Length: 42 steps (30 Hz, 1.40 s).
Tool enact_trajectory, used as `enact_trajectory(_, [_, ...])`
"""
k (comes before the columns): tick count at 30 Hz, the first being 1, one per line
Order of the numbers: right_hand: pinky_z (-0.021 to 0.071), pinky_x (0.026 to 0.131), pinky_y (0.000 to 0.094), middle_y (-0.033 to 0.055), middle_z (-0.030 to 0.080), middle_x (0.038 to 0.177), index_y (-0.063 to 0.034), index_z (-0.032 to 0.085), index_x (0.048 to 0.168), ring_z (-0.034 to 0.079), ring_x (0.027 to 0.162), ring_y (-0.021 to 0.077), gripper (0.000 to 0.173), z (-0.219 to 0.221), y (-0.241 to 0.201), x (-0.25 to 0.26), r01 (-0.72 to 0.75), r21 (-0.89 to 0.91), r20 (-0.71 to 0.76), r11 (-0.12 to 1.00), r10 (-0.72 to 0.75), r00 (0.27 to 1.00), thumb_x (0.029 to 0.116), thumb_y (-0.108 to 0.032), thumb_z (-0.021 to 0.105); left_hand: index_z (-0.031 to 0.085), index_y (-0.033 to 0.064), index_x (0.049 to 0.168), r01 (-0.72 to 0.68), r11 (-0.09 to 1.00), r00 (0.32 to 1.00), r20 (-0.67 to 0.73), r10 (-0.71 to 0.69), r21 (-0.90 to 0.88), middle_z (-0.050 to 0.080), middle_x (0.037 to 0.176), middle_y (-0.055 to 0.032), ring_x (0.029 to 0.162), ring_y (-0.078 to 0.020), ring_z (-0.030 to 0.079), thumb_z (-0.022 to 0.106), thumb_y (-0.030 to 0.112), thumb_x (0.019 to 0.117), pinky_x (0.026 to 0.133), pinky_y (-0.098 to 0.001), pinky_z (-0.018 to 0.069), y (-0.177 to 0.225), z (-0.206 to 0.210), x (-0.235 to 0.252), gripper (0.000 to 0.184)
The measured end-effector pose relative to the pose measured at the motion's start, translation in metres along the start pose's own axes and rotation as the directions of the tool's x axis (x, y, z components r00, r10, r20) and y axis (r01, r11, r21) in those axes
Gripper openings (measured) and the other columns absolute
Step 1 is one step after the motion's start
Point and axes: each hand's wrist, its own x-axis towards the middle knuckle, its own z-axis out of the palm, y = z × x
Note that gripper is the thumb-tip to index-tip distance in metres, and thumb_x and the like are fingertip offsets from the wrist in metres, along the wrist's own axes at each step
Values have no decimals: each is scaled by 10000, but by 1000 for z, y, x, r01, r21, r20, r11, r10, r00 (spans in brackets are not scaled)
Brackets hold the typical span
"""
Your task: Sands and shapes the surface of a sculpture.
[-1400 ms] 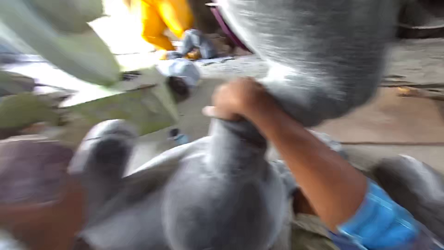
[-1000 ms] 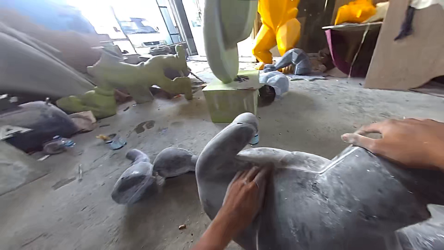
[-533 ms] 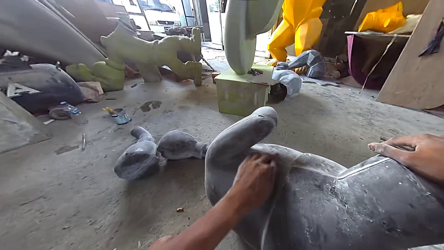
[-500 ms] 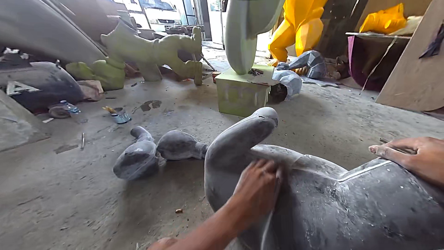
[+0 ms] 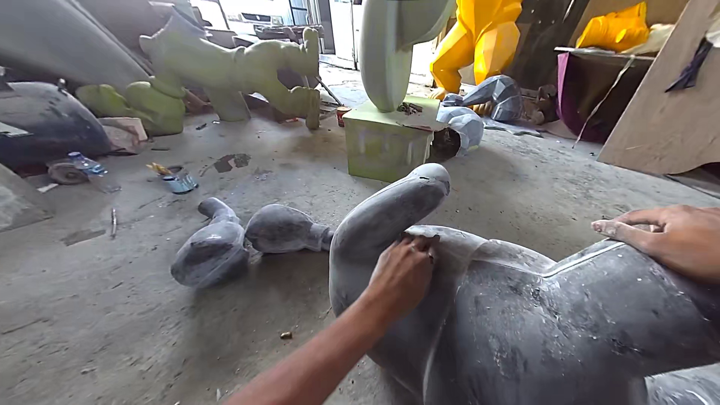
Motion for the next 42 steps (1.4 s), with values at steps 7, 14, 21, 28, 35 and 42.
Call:
enact_trajectory(7, [492,700,730,182,743,937,-292,785,1054,695,925,445,620,21,20,18,27,-22,-124,999,-29,992,974,-748,374,583,265,1459,-211,953,977,-24,211,-219,634,1381,55,1278,-108,588,375,347,1108,1057,-385,512,5,7,-1,416])
enact_trajectory(14, [506,733,681,162,741,948,-260,771,958,696,961,413,578,-4,-15,17,-169,-72,-78,983,164,983,948,-744,455,546,282,1497,-191,953,981,-59,182,-233,609,1434,63,1399,-116,489,263,394,1115,1210,-432,354,10,20,-3,488])
enact_trajectory(21, [508,689,652,152,727,874,-232,764,916,697,898,402,560,-10,-24,11,-179,-69,-119,981,170,978,946,-719,488,487,364,1531,-134,950,991,-39,128,-282,573,1463,137,1431,-68,436,227,421,1114,1237,-492,294,11,17,-18,495])
enact_trajectory(28, [501,714,665,173,730,910,-220,764,938,691,929,421,563,-8,-24,10,-188,-49,-115,981,182,977,938,-725,514,511,312,1521,-101,948,995,-15,101,-302,546,1508,103,1456,-95,418,212,410,1112,1251,-490,263,18,20,5,516])
enact_trajectory(35, [494,726,677,177,734,931,-231,771,969,692,945,421,604,-6,-24,14,-194,-51,-113,980,187,976,936,-754,470,550,330,1488,-87,957,995,16,95,-278,563,1486,98,1448,-114,431,228,384,1104,1237,-543,263,17,22,22,504])
enact_trajectory(42, [501,705,621,120,729,869,-261,759,960,697,880,368,542,-11,-26,4,-185,-68,-105,980,177,979,946,-724,477,546,363,1485,-96,946,995,-11,97,-310,562,1472,128,1428,-102,438,250,419,1109,1195,-505,347,14,16,-2,482])
